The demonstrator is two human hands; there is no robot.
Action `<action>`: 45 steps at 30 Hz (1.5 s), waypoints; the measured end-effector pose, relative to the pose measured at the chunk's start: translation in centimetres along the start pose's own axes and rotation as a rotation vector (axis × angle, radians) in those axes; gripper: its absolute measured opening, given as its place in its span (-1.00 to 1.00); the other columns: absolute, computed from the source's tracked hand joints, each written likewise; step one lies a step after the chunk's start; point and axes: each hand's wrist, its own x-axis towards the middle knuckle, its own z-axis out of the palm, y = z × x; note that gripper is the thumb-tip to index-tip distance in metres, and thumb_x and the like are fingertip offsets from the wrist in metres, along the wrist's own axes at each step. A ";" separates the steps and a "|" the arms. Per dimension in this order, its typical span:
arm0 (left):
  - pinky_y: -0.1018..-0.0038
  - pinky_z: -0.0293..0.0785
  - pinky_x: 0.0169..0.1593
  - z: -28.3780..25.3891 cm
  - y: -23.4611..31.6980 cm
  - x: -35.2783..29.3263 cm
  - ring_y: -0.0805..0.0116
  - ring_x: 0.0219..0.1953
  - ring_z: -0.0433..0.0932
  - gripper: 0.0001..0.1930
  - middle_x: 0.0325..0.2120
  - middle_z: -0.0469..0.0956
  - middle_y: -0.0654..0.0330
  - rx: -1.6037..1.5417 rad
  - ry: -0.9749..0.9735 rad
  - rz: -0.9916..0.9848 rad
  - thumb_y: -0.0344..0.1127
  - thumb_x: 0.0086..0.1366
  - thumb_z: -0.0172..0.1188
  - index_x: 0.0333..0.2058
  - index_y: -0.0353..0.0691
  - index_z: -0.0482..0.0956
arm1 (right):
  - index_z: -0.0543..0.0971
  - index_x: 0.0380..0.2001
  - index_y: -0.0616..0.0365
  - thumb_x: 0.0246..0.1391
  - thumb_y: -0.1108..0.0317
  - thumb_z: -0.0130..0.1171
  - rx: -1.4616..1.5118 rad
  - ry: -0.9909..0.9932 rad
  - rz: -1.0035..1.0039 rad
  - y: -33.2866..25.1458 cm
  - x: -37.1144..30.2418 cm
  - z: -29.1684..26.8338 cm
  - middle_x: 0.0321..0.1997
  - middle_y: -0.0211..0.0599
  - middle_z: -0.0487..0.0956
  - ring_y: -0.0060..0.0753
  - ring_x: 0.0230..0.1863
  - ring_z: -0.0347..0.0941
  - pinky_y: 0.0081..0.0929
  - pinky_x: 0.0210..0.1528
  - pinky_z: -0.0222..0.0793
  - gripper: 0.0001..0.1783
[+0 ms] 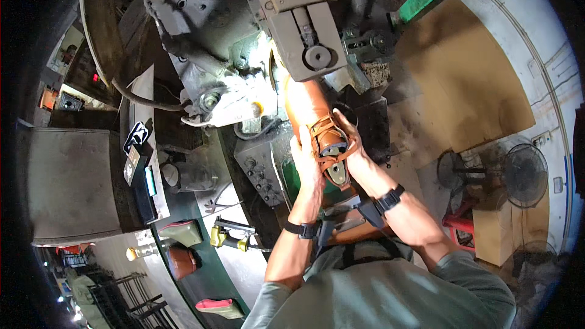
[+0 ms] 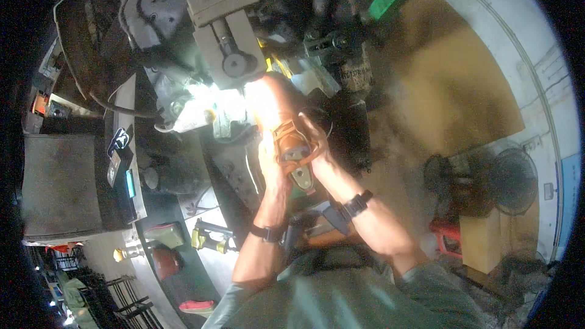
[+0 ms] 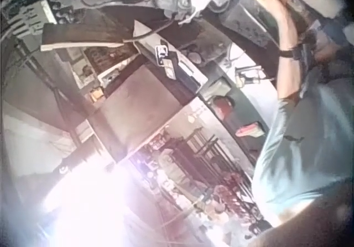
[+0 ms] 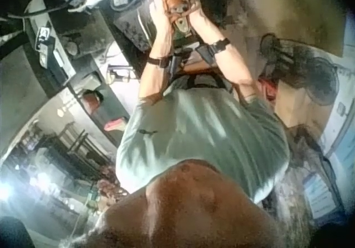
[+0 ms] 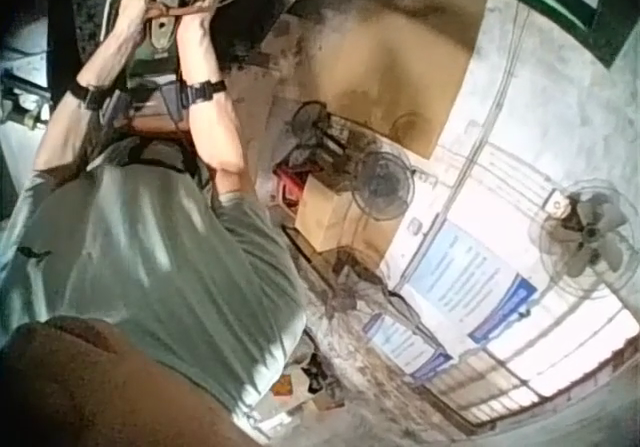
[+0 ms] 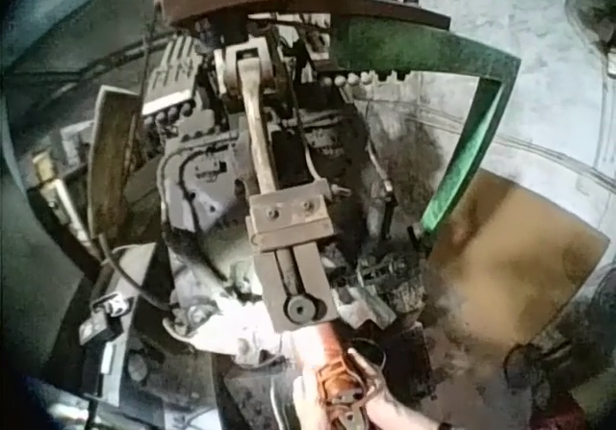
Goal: Operating a footwear lasting machine to shape leather uppers.
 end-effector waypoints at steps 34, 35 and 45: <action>0.13 0.23 0.40 -30.7 -7.8 -42.6 -0.17 0.35 0.26 -0.23 0.39 0.10 -0.17 1.548 0.715 -0.569 -0.40 0.10 0.32 0.30 -0.34 0.23 | 0.62 -0.14 0.17 0.25 -0.01 0.06 -1.005 0.389 0.414 0.1 2.6 -32.5 -0.24 -0.25 0.58 -0.32 -0.28 0.45 -0.25 -0.31 0.38 -0.55; 0.13 0.10 0.46 -34.6 -8.7 -47.4 -0.18 0.40 0.17 -0.18 0.40 0.10 -0.21 1.526 0.884 -0.703 -0.23 0.15 0.35 0.32 -0.40 0.21 | 0.50 0.20 0.15 0.19 -0.04 0.18 -1.018 0.290 0.634 -2.0 3.0 -29.0 0.11 -0.08 0.54 -0.21 -0.01 0.46 -0.27 -0.08 0.46 -0.36; 0.07 0.16 0.44 -49.3 -1.5 -60.3 -0.20 0.38 0.20 0.13 0.29 0.27 -0.27 1.720 1.314 -0.878 0.14 -0.06 0.57 0.30 -0.47 0.19 | -0.10 0.55 0.06 0.27 0.03 0.28 -1.020 -0.277 -0.382 -7.8 -8.6 0.5 0.49 0.06 0.12 -0.12 0.09 0.51 -0.18 0.17 0.49 0.03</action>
